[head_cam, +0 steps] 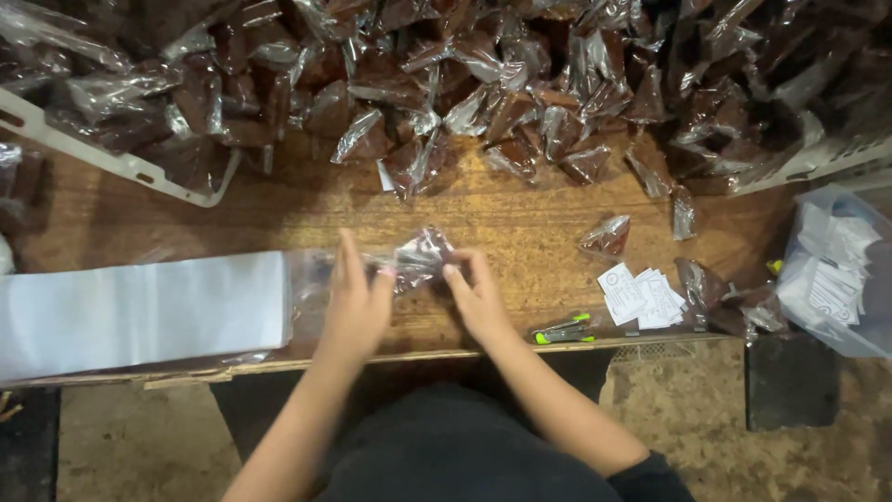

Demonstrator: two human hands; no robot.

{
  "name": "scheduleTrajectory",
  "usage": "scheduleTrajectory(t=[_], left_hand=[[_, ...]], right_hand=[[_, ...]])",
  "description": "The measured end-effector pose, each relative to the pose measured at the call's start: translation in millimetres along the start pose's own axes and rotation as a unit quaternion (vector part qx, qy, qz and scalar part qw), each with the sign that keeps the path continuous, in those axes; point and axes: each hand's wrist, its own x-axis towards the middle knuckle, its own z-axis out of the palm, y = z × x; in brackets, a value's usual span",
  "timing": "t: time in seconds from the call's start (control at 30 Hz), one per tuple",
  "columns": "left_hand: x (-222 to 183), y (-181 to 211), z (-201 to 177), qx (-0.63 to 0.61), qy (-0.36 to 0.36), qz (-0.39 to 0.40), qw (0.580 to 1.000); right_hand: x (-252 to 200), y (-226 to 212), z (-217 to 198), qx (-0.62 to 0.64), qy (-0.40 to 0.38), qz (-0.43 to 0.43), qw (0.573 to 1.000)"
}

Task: The person packages small brown bread triangles by placing them into clear plastic bags, inserting a small paper label, and sealing the bags using a green and yellow hand sealer.

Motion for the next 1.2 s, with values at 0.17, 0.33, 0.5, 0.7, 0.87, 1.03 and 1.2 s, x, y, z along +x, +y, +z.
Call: scheduleTrajectory(t=[0.17,0.33,0.5,0.7,0.87,1.03,1.2], left_hand=[[33.7,-0.7,9.5,0.115,-0.113,-0.049,0.986],[44.8,-1.0,43.3,0.476,-0.015,0.117,0.872],[65.1,-73.4,74.1,0.484,0.146,0.254,0.824],[40.5,-43.7,56.4,0.46,0.11,0.333,0.816],[19.2,-41.3,56.3,0.438,0.079,0.37,0.815],[4.1,-43.6,45.2,0.429,0.051,0.429,0.793],[-1.1,-43.2,39.5,0.442,0.056,0.409,0.797]], right_hand=[[-5.8,-9.6,-3.7,-0.181,-0.186,-0.072,0.963],[36.5,-61.0,-90.6,-0.244,-0.224,-0.056,0.942],[59.0,-4.5,-257.0,-0.591,-0.116,0.113,0.79],[83.9,-18.5,-246.7,-0.619,-0.125,0.005,0.775],[176.1,49.9,-279.5,-0.608,-0.039,-0.107,0.785],[209.8,33.9,-241.5,-0.457,-0.081,-0.051,0.884],[135.3,-71.3,-163.1,-0.616,-0.162,0.055,0.769]])
